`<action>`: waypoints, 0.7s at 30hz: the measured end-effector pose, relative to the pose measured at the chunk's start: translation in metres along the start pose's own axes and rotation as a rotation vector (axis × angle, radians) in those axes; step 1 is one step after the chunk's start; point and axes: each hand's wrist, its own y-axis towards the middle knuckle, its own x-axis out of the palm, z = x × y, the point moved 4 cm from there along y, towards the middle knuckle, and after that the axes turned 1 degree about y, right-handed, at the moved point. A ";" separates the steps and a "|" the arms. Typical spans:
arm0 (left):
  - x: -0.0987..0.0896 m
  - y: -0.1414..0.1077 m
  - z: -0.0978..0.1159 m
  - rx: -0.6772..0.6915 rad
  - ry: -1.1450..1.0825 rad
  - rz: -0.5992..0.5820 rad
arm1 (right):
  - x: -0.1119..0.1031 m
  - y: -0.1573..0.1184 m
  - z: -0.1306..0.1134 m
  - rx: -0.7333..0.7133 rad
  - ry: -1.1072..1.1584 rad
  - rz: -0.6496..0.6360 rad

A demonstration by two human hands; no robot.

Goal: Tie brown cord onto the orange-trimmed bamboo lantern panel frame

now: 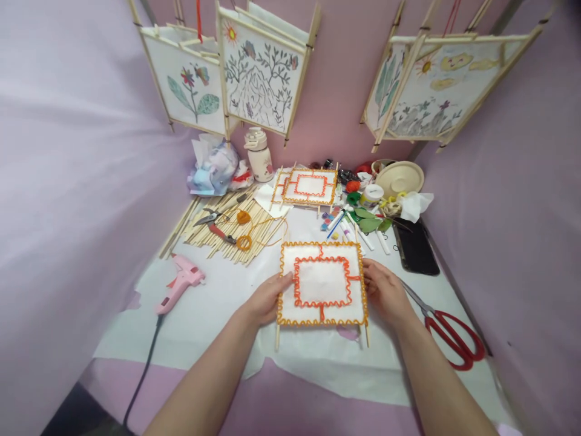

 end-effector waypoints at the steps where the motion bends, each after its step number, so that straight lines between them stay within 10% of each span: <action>1: -0.001 0.001 -0.002 -0.003 0.001 0.007 | 0.001 -0.001 0.002 0.023 -0.002 0.006; 10: -0.012 0.004 0.022 0.429 0.101 0.465 | -0.004 -0.004 0.000 0.083 0.050 0.098; 21: -0.019 0.000 0.025 0.492 0.285 0.585 | -0.008 -0.006 0.006 0.043 -0.038 0.071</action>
